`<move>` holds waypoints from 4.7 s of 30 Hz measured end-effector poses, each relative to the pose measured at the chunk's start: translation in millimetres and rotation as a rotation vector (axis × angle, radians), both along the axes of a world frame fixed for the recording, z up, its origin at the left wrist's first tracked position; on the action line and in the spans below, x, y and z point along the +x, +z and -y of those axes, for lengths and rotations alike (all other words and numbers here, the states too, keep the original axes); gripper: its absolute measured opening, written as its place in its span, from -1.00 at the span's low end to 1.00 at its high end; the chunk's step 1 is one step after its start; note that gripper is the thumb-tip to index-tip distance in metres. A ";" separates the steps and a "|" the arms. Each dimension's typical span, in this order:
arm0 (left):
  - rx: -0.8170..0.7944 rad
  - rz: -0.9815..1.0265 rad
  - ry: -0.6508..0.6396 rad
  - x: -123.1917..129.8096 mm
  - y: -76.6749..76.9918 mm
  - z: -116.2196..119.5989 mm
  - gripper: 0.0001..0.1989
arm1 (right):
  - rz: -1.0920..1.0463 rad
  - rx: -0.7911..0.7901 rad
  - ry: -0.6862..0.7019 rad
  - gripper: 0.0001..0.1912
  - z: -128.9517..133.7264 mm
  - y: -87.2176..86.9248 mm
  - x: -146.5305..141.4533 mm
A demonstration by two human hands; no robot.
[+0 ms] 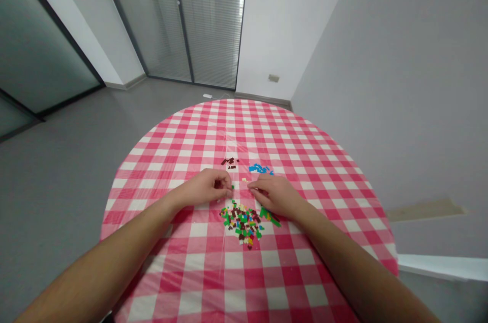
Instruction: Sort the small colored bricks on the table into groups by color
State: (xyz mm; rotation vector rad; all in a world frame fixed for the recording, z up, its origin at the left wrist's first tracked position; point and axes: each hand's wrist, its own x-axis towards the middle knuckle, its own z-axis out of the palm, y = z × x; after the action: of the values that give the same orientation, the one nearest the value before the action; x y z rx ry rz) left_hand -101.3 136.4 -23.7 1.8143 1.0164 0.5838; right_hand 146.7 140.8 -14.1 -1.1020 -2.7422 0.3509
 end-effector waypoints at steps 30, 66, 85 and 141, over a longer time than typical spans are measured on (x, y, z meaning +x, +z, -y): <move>0.329 -0.152 -0.332 13.9 9.0 7.2 -0.77 | 0.023 -0.091 0.170 -0.77 19.0 3.2 -15.8; 0.081 0.062 -0.051 20.7 0.4 7.3 -0.82 | -0.398 0.023 0.062 -0.81 9.6 -14.3 -5.4; 0.137 -0.043 0.046 11.0 1.7 0.1 -0.75 | -0.001 0.046 -0.181 -0.74 4.5 -11.1 -8.9; 0.183 -0.112 -0.069 6.2 -0.1 -2.2 -0.82 | -0.125 -0.233 0.201 -0.77 12.2 -2.4 -6.0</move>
State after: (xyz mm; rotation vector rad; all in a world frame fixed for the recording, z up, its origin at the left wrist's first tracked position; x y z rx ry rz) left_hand -95.1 138.6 -23.8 2.0546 0.9968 0.5520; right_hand 140.7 128.5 -16.5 -0.8189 -2.7559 0.7571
